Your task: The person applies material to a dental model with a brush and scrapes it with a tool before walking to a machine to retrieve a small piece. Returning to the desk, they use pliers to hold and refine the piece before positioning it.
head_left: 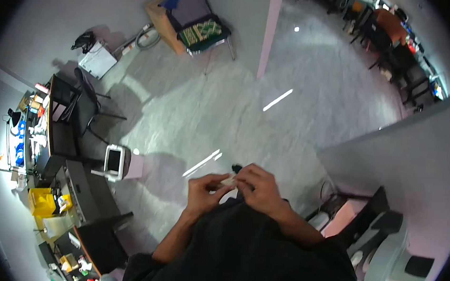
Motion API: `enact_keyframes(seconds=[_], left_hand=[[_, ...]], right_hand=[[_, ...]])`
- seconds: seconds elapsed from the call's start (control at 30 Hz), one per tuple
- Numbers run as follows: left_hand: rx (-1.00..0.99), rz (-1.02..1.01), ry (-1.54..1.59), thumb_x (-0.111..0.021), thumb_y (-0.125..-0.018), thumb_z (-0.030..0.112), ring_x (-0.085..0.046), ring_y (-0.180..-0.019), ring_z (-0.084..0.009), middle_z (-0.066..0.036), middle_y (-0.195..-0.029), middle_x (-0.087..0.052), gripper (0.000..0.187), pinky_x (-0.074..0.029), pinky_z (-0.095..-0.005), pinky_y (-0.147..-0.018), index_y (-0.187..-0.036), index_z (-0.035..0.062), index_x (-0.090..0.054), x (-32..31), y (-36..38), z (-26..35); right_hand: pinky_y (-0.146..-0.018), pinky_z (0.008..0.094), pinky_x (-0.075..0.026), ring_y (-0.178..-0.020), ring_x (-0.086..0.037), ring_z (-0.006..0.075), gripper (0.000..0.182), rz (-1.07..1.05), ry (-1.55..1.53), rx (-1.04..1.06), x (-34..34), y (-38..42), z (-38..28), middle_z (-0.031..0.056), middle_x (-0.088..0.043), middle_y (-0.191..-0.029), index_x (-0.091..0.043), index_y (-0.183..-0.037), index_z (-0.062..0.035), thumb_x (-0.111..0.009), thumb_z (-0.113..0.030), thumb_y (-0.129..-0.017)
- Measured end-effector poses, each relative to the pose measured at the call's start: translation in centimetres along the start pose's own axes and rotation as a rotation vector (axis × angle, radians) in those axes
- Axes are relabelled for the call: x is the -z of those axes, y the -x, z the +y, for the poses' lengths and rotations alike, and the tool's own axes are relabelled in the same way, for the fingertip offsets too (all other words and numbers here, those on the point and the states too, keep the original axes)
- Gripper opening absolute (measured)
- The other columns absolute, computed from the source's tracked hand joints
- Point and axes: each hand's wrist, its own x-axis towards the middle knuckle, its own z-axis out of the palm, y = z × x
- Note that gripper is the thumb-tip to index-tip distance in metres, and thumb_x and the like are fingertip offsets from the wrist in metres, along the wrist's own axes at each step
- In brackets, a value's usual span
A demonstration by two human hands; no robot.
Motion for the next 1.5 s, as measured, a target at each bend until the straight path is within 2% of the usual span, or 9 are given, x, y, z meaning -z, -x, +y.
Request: enact_keyframes(seconds=[0.13,0.27,0.4,0.63,0.8,1.03,1.17,1.27,1.5], left_hand=[[0.046,0.11,0.065,-0.081,-0.086,-0.003,-0.073,-0.081,-0.0133,-0.013,-0.09,-0.076,0.027,-0.06,-0.0263,-0.073,-0.11,-0.0076,-0.072,6.1,-6.1,0.1],[0.112,0.332,0.261,-0.075,-0.088,-0.009,-0.075,-0.089,-0.0191,-0.018,-0.097,-0.076,0.031,-0.062,-0.0288,-0.079,-0.119,-0.0084,-0.067,12.7,-10.0,-0.4],[0.124,0.481,0.455,-0.074,-0.09,-0.008,-0.075,-0.092,-0.0206,-0.018,-0.101,-0.075,0.032,-0.061,-0.0297,-0.081,-0.121,-0.009,-0.066,18.5,-12.2,-3.1],[0.095,0.553,0.589,-0.074,-0.091,-0.005,-0.073,-0.093,-0.0164,-0.016,-0.102,-0.075,0.032,-0.06,-0.0276,-0.081,-0.122,-0.008,-0.066,34.9,-17.9,-7.1],[0.08,0.476,0.279,-0.082,-0.089,0.011,-0.07,-0.089,-0.0106,-0.01,-0.1,-0.075,0.038,-0.059,-0.0262,-0.081,-0.123,-0.0014,-0.069,50.4,-21.9,-6.7],[0.041,0.523,0.044,-0.08,-0.091,0.014,-0.073,-0.094,-0.0167,-0.01,-0.1,-0.075,0.043,-0.061,-0.032,-0.085,-0.13,0.0017,-0.066,67.8,-26.4,-7.7],[-0.005,0.684,0.072,-0.077,-0.094,0.014,-0.073,-0.097,-0.019,-0.012,-0.103,-0.076,0.045,-0.061,-0.0346,-0.086,-0.135,0.0018,-0.062,75.2,-28.4,-11.2],[0.111,0.828,0.099,-0.073,-0.098,0.017,-0.073,-0.099,-0.0185,-0.012,-0.106,-0.076,0.042,-0.059,-0.0328,-0.086,-0.135,0.0016,-0.061,80.7,-29.5,-13.3],[0.249,1.153,0.126,-0.071,-0.098,0.012,-0.073,-0.096,-0.0146,-0.012,-0.104,-0.077,0.033,-0.058,-0.0297,-0.085,-0.128,-0.0014,-0.066,92.8,-31.3,-13.7]], right_hand=[[-0.073,0.0337,-0.055,-0.085,-0.069,0.0222,0.02,-0.244,-0.215,0.047,-1.8,-11.8,0.8,0.0089,-0.069,-0.098,-0.075,-0.106,-0.0034,-0.079,-0.006,-0.087],[-0.08,0.035,-0.058,-0.099,-0.07,0.0248,0.044,-0.574,-0.232,0.149,-6.4,-23.2,1.6,0.0121,-0.068,-0.117,-0.07,-0.124,-0.0045,-0.082,-0.011,-0.082],[-0.086,0.0351,-0.059,-0.104,-0.071,0.0261,0.049,-0.824,-0.252,0.226,-13.4,-31.5,1.3,0.0153,-0.067,-0.122,-0.069,-0.127,-0.0016,-0.083,-0.008,-0.081],[-0.082,0.0317,-0.061,-0.099,-0.073,0.0234,0.042,-0.813,-0.243,0.228,-30.0,-42.8,-1.8,0.0162,-0.07,-0.118,-0.072,-0.119,0.0011,-0.082,0.001,-0.078],[-0.079,0.03,-0.058,-0.093,-0.071,0.0192,0.042,-0.762,-0.176,0.216,-41.1,-51.7,-6.3,0.015,-0.071,-0.116,-0.073,-0.118,-0.0006,-0.083,0.0,-0.077],[-0.078,0.0288,-0.056,-0.087,-0.068,0.0149,0.041,-0.801,-0.24,0.252,-55.3,-62.5,-8.2,0.0124,-0.072,-0.11,-0.074,-0.116,-0.0005,-0.084,-0.001,-0.076],[-0.078,0.0283,-0.056,-0.084,-0.068,0.0144,0.04,-0.863,-0.295,0.253,-63.9,-69.8,-7.9,0.0118,-0.072,-0.11,-0.074,-0.115,-0.0008,-0.084,-0.002,-0.076],[-0.077,0.0283,-0.056,-0.084,-0.068,0.0152,0.04,-0.94,-0.297,0.288,-71.1,-76.2,-8.8,0.0114,-0.072,-0.108,-0.074,-0.115,-0.0015,-0.084,-0.003,-0.076],[-0.076,0.0329,-0.058,-0.087,-0.071,0.0215,0.04,-1.173,-0.29,0.613,-88.1,-89.0,-17.1,0.0141,-0.07,-0.112,-0.073,-0.118,-0.0036,-0.082,-0.007,-0.079]])
